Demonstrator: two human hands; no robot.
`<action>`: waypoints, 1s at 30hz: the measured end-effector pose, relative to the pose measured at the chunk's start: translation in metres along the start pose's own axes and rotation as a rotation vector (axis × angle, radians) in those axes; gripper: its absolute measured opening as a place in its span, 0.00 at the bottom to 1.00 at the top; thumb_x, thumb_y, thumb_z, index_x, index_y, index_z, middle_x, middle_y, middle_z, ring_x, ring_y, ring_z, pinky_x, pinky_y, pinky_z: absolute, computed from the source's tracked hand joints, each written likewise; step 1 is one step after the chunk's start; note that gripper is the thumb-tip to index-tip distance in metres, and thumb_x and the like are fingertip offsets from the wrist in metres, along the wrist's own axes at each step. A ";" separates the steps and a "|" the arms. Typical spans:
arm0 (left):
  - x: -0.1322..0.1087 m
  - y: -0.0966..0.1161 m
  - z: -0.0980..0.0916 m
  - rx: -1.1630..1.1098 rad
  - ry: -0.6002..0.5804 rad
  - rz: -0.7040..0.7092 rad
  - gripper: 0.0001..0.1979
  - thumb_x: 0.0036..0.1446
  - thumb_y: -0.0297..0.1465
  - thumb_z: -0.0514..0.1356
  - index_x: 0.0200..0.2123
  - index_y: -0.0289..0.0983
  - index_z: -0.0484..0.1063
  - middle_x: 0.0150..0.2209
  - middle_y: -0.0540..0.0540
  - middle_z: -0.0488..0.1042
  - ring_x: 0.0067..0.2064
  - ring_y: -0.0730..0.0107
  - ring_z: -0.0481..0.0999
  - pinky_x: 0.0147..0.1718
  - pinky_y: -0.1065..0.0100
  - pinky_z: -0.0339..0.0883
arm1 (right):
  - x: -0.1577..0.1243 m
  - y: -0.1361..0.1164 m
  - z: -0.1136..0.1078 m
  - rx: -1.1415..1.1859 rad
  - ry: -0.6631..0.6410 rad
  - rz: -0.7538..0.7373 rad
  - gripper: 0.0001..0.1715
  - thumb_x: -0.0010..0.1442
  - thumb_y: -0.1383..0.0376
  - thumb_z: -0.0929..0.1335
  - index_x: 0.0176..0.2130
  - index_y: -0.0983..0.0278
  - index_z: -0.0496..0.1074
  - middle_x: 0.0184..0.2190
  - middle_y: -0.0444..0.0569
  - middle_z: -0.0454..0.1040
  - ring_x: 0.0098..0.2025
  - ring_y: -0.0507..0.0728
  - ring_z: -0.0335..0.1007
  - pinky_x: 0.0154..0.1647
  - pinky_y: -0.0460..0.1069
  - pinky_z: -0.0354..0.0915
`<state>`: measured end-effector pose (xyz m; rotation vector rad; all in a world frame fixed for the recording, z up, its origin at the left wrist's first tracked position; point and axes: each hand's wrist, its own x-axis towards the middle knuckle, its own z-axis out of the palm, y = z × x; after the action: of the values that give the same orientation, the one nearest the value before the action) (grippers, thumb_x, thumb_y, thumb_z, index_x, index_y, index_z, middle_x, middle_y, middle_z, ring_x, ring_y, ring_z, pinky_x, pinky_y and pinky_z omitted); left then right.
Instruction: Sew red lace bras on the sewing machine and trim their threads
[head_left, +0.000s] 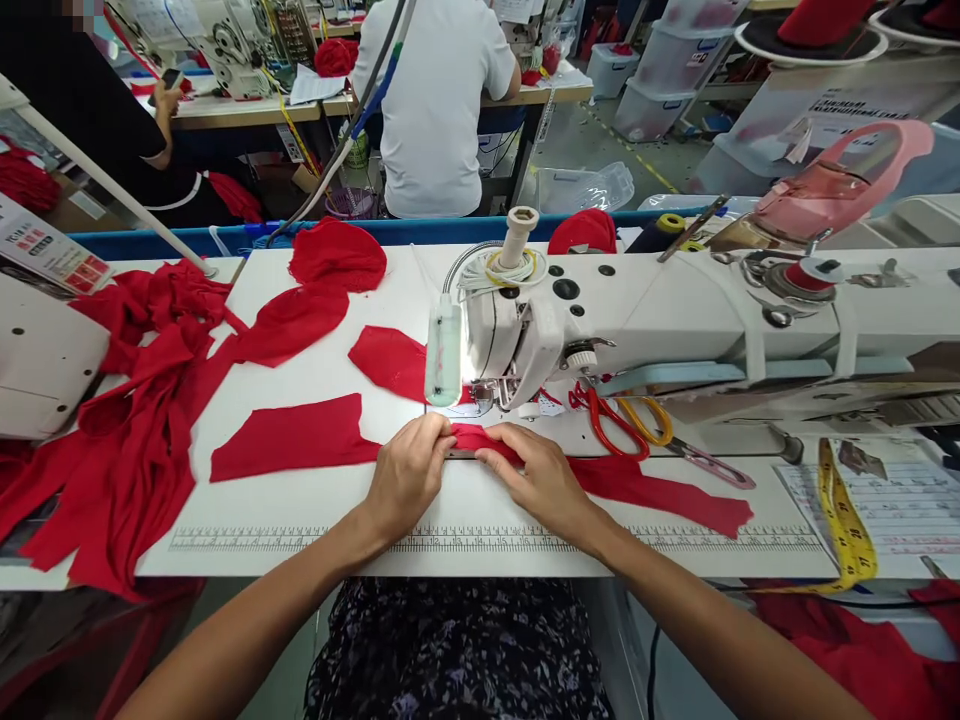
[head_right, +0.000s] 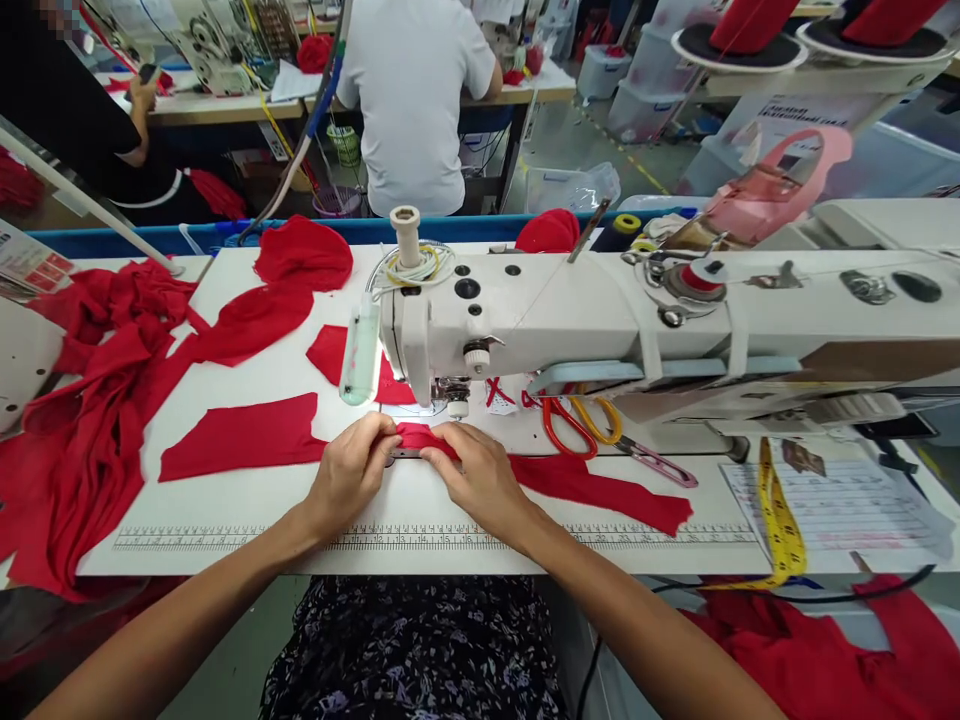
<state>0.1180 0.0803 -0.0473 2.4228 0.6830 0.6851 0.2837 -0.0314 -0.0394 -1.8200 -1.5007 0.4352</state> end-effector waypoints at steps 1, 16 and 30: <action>0.004 -0.001 0.001 0.015 0.001 -0.015 0.03 0.68 0.27 0.52 0.39 0.39 0.64 0.33 0.50 0.71 0.34 0.69 0.72 0.34 0.69 0.65 | 0.002 0.002 0.000 0.008 0.015 0.033 0.08 0.66 0.60 0.66 0.42 0.61 0.73 0.38 0.48 0.79 0.40 0.58 0.76 0.41 0.52 0.69; 0.020 -0.024 0.003 0.332 -0.063 0.185 0.16 0.63 0.23 0.52 0.47 0.42 0.75 0.34 0.46 0.74 0.31 0.70 0.70 0.22 0.72 0.55 | 0.014 0.021 0.009 -0.510 0.075 -0.190 0.15 0.69 0.66 0.61 0.42 0.59 0.77 0.33 0.50 0.76 0.36 0.57 0.69 0.31 0.50 0.57; 0.018 -0.020 0.001 0.319 -0.058 0.156 0.16 0.59 0.20 0.53 0.41 0.41 0.77 0.34 0.46 0.73 0.31 0.70 0.69 0.22 0.71 0.53 | 0.008 0.021 0.012 -0.495 0.103 -0.250 0.18 0.68 0.69 0.62 0.52 0.63 0.75 0.32 0.51 0.76 0.39 0.59 0.71 0.35 0.51 0.65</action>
<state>0.1258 0.1054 -0.0545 2.8011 0.6240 0.6009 0.2925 -0.0210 -0.0607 -1.9418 -1.8469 -0.1669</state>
